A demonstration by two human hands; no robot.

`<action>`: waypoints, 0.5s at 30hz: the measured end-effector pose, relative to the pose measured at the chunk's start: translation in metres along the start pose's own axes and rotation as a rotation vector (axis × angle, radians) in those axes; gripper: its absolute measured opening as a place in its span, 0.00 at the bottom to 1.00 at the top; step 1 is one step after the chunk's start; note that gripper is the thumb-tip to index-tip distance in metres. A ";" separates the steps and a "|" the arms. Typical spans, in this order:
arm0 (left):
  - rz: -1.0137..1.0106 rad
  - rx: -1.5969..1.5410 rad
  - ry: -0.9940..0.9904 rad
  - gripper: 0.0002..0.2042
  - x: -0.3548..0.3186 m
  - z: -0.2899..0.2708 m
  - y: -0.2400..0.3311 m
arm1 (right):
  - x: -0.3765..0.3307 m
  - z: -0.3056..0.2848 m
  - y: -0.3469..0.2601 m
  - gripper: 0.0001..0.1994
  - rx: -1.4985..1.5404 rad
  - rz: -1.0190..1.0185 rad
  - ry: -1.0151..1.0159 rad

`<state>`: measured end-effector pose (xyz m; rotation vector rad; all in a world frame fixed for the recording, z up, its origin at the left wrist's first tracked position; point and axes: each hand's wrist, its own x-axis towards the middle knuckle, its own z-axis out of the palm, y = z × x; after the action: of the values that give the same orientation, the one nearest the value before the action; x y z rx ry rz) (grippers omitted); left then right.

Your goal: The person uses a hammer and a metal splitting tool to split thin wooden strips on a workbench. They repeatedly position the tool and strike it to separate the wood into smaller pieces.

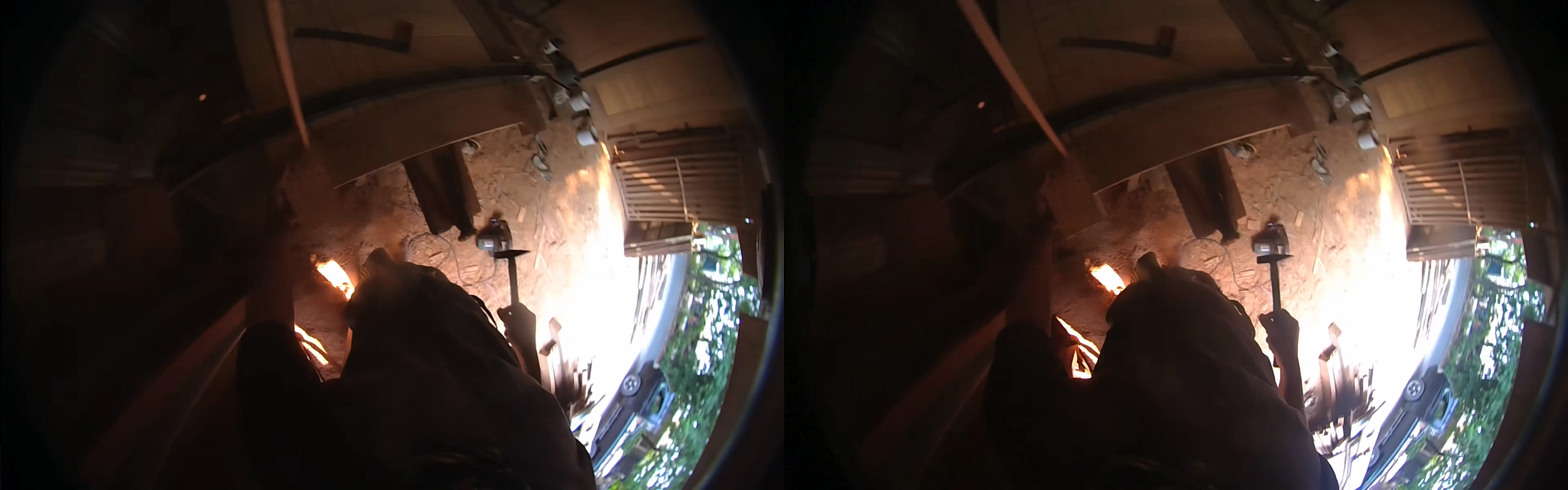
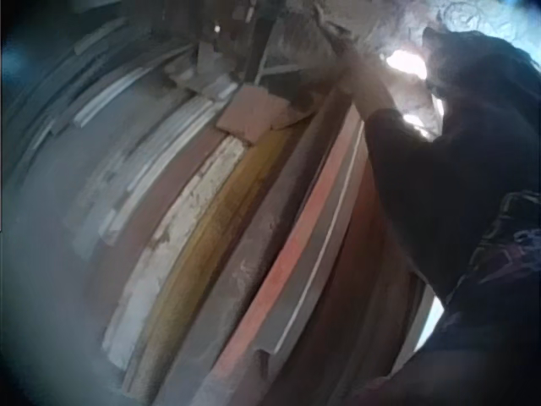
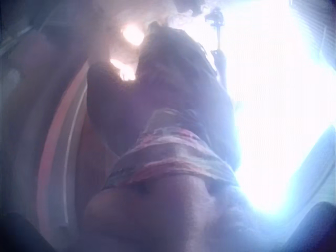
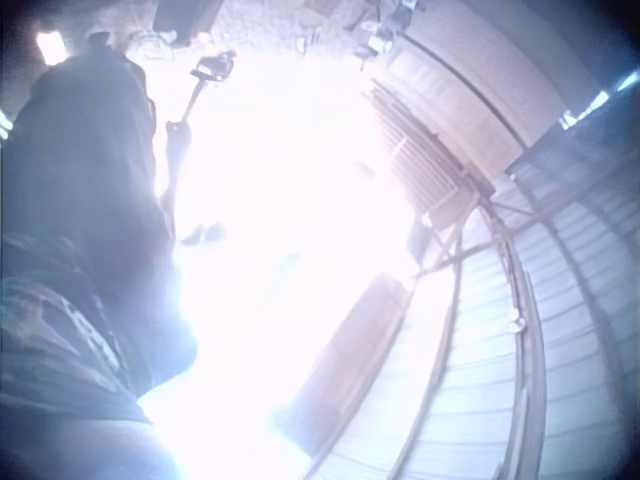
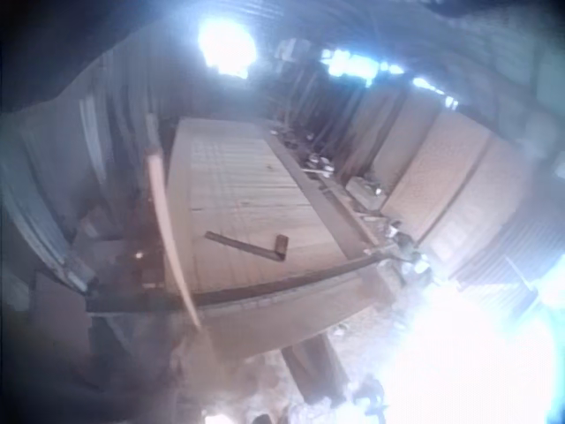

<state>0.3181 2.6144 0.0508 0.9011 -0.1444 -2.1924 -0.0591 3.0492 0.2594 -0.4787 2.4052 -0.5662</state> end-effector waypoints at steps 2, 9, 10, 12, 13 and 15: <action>0.013 -0.001 -0.007 0.31 -0.002 0.000 0.004 | 0.005 0.002 -0.004 0.09 0.076 -0.010 -0.023; 0.052 0.027 0.014 0.30 -0.006 0.010 0.011 | 0.026 0.013 -0.027 0.09 0.027 -0.072 -0.053; 0.055 0.019 0.009 0.30 -0.006 0.011 0.009 | 0.026 0.014 -0.030 0.09 -0.019 -0.100 -0.047; 0.054 0.009 0.001 0.30 -0.005 0.012 0.006 | 0.026 0.016 -0.036 0.08 -0.031 -0.137 -0.070; 0.058 0.002 -0.005 0.30 -0.005 0.013 0.006 | 0.025 0.016 -0.040 0.08 -0.059 -0.193 -0.043; 0.069 -0.004 -0.008 0.30 -0.005 0.012 0.005 | 0.022 0.016 -0.048 0.08 -0.108 -0.178 -0.045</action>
<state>0.3160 2.6119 0.0641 0.8730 -0.1727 -2.1317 -0.0556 2.9943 0.2615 -0.7499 2.3731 -0.4980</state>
